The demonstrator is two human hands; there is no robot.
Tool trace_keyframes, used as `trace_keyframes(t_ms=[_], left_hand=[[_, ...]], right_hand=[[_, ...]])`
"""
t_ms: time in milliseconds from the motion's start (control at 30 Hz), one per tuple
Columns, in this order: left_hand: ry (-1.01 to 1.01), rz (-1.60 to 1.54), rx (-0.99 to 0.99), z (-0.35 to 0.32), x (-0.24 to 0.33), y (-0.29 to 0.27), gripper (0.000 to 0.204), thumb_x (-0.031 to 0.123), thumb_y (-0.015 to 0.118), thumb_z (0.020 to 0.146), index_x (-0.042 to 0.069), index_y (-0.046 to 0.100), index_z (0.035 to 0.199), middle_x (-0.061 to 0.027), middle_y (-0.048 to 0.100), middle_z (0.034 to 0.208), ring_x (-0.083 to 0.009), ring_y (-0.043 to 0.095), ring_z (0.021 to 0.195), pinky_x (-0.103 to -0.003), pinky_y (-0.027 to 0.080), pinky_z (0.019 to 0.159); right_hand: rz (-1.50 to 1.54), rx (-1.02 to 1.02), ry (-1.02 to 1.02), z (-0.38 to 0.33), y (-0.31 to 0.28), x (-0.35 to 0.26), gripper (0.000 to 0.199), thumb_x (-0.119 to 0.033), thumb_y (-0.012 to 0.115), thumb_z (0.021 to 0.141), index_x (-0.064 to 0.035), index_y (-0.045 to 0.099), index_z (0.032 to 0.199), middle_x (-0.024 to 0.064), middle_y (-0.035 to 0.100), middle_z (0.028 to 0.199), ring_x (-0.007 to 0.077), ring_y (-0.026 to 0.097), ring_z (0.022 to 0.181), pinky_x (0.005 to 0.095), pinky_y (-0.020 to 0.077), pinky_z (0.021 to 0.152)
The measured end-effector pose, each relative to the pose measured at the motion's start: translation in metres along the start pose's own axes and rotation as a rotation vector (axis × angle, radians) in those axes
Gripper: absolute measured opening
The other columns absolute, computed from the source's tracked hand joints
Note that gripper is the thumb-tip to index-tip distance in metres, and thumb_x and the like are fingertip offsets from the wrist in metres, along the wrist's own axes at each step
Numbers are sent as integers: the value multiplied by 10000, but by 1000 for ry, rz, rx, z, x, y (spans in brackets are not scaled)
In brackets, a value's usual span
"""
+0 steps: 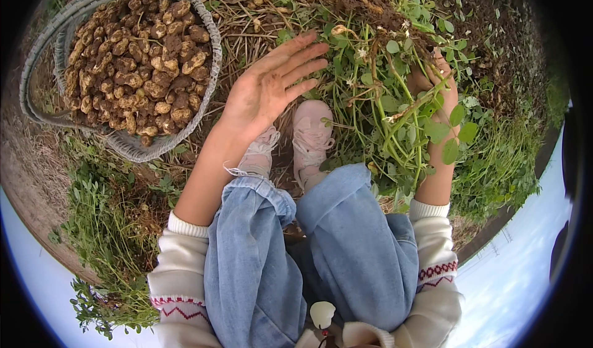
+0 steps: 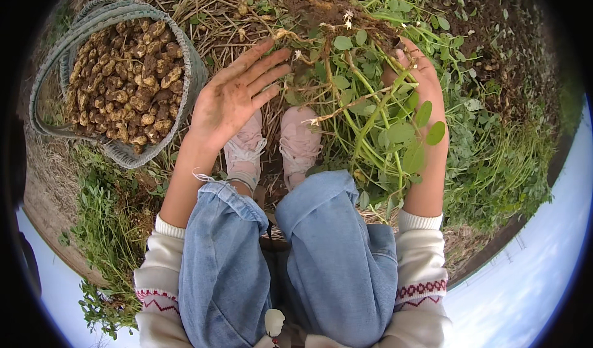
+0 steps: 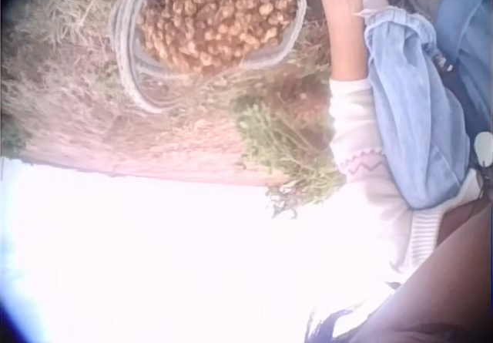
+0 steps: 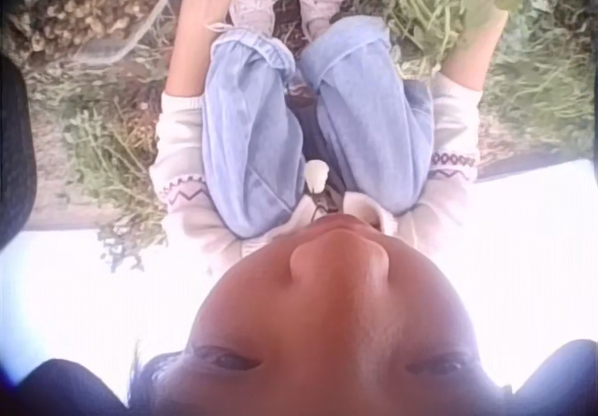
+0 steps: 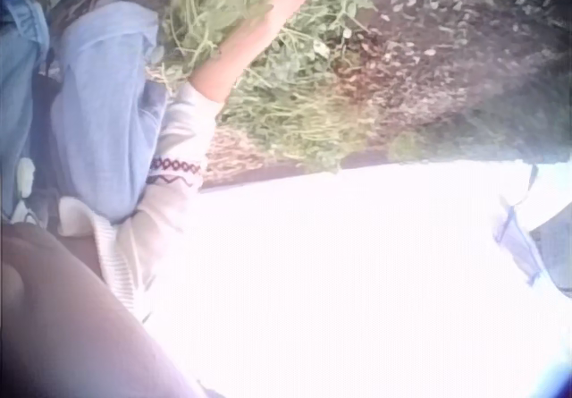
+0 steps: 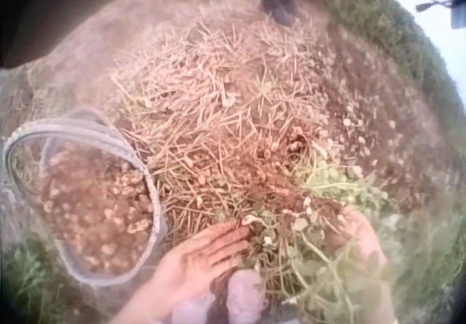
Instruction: The person sits on the ground and pulls peanut plants from the soil, detaching the peanuts from the roots and placing them into a basket. Another person nearby pours the collected peanuts into a sack.
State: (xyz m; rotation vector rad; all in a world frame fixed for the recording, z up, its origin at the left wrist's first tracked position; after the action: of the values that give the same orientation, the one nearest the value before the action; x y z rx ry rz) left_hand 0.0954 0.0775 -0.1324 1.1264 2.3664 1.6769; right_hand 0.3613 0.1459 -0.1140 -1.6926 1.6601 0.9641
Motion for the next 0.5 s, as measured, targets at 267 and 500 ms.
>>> trace_keyframes(t_ms=[267, 500], left_hand=[[-6, 207, 1, -30, 18, 27, 542, 285, 409, 916, 11, 300, 1371, -177, 353, 1387, -272, 379, 1262, -367, 334, 1029], [91, 540, -121, -83, 44, 91, 728, 325, 616, 818, 31, 274, 1389, -158, 335, 1399, -282, 318, 1297, -401, 280, 1052]], right_hand=[[-77, 284, -190, -32, 11, -98, 398, -152, 554, 877, -50, 473, 1253, 51, 607, 906, 117, 559, 700, 260, 441, 569], [-677, 115, -628, -62, -15, -212, 347, -177, 571, 889, -128, 545, 1232, 24, 616, 1101, 104, 593, 847, 269, 486, 703]])
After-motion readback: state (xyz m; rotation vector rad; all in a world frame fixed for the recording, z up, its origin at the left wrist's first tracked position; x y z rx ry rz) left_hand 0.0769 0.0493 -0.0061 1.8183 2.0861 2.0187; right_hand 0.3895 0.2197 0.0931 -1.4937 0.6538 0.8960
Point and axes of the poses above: each hand's wrist, its own z-axis towards the middle knuckle, its own y-axis out of the palm, x = y × z, the point moved 4 cm from there along z, towards the middle knuckle
